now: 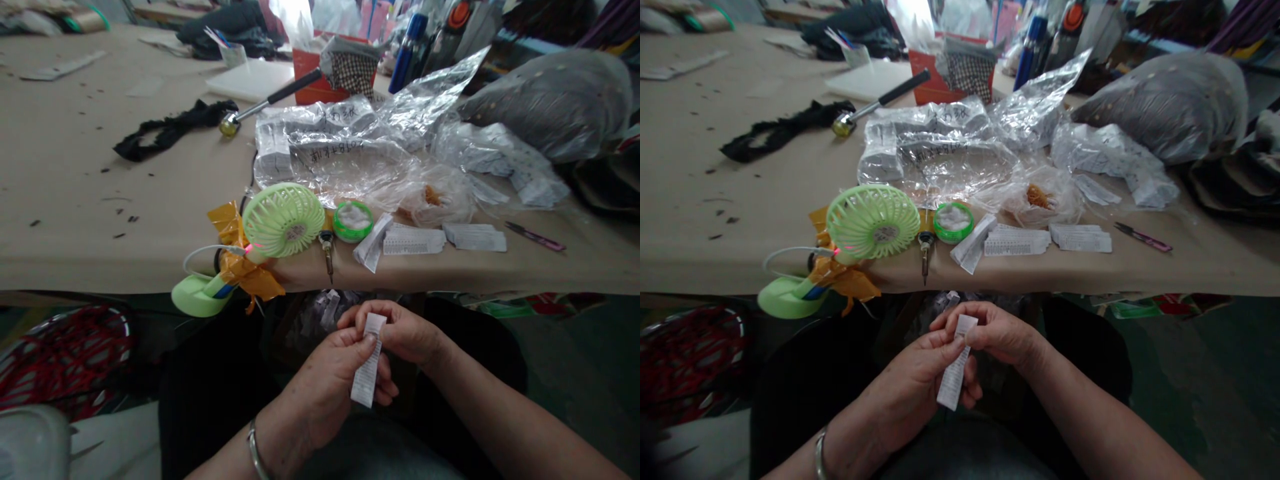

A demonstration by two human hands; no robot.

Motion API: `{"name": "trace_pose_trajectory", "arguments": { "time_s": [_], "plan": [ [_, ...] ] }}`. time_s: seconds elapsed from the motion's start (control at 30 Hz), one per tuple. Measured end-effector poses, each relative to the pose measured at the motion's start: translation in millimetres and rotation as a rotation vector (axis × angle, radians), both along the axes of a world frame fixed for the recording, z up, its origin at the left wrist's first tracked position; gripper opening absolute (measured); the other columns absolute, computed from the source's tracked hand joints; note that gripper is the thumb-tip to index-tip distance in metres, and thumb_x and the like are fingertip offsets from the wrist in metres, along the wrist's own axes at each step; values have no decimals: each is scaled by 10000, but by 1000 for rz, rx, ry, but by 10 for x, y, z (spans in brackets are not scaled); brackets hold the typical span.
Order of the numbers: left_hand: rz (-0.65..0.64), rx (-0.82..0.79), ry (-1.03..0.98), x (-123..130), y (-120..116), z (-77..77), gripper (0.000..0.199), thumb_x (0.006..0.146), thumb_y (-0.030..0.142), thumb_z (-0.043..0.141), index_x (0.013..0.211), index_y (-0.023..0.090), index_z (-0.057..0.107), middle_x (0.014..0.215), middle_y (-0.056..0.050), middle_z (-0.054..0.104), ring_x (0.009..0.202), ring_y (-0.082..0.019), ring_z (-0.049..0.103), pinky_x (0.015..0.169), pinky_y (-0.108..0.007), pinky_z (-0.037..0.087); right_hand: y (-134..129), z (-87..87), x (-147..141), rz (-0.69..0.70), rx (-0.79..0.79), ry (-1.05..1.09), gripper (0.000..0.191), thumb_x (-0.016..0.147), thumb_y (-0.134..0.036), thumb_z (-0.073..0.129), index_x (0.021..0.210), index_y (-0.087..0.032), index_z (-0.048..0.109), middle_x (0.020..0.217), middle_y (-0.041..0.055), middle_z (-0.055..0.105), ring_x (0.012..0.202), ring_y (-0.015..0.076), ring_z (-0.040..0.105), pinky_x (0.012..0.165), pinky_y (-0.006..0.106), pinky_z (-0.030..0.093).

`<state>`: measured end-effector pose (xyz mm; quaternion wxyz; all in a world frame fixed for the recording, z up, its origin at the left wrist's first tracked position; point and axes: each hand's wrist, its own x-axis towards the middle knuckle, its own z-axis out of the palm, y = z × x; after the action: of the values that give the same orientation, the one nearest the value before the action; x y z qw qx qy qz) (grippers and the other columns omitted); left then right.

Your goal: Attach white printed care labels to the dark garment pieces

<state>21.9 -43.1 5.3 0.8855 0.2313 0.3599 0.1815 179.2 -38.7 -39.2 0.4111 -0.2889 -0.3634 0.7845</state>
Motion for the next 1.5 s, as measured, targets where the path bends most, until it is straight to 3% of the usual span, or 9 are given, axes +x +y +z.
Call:
{"name": "trace_pose_trajectory", "arguments": {
  "time_s": [0.1, 0.23, 0.33, 0.47, 0.6, 0.83, 1.13, 1.33, 1.5],
  "plan": [
    [17, 5, 23, -26, 22, 12, 277, 834, 378, 587, 727, 122, 599, 609, -26, 590, 508, -120, 583, 510, -227, 462, -34, 99, -9, -111, 105, -200, 430, 718, -405, 741, 1082, -202, 635, 1100, 79, 646, 914, 187, 651, 827, 336, 522],
    [37, 5, 46, -72, 58, 37, 244, 845, 360, 571, 757, 133, 583, 623, -22, 600, 517, -121, 588, 524, -232, 462, -111, 269, 11, -309, 514, -713, 373, 848, -324, 612, 1209, -236, 577, 1182, 74, 592, 1073, 200, 580, 937, 350, 474],
    [37, 13, 63, -89, 61, 30, 217, 848, 341, 566, 787, 134, 583, 614, -16, 599, 506, -120, 584, 527, -240, 463, -140, 346, -1, -319, 768, -974, 376, 879, -257, 556, 1252, -213, 549, 1231, 101, 557, 1142, 218, 538, 980, 368, 453],
    [42, 13, 51, -98, 40, 1, 187, 842, 327, 576, 813, 143, 580, 597, -1, 584, 498, -118, 576, 525, -243, 459, -126, 351, -62, -282, 863, -1076, 352, 893, -249, 525, 1241, -203, 550, 1190, 106, 588, 1110, 218, 562, 936, 367, 490],
    [54, 20, 35, -126, 31, -6, 226, 846, 363, 569, 782, 146, 572, 605, -6, 587, 501, -118, 573, 529, -243, 459, -115, 321, -99, -361, 834, -1051, 406, 898, -242, 509, 1302, -215, 478, 1198, 105, 597, 1122, 218, 563, 954, 388, 476],
    [92, 46, 55, -171, 49, -20, 244, 839, 368, 571, 750, 142, 588, 607, -16, 597, 500, -118, 569, 535, -243, 457, -106, 307, -137, -367, 791, -1040, 293, 872, -206, 541, 1162, -202, 584, 1090, 85, 641, 1031, 205, 597, 900, 349, 489],
    [155, 102, 146, -189, 106, -15, 236, 842, 363, 559, 797, 145, 639, 578, -7, 586, 517, -117, 543, 547, -234, 426, 49, 281, -277, -381, 73, -530, 155, 791, -315, 641, 767, -165, 613, 604, -41, 587, 535, 83, 537, 550, 198, 451],
    [160, 255, 230, -233, 162, -39, 238, 811, 363, 586, 733, 144, 640, 597, -19, 602, 540, -127, 538, 563, -238, 411, 146, 283, -347, -403, 88, -536, 143, 752, -278, 661, 695, -162, 599, 590, -42, 568, 530, 77, 497, 523, 189, 415],
    [197, 599, 389, -297, 293, -80, 177, 820, 284, 570, 801, 161, 696, 731, -21, 660, 673, -138, 560, 619, -231, 417, 197, 362, -384, -431, 159, -586, 128, 759, -272, 622, 694, -168, 585, 575, -50, 533, 510, 74, 464, 492, 185, 388]
  ]
}}
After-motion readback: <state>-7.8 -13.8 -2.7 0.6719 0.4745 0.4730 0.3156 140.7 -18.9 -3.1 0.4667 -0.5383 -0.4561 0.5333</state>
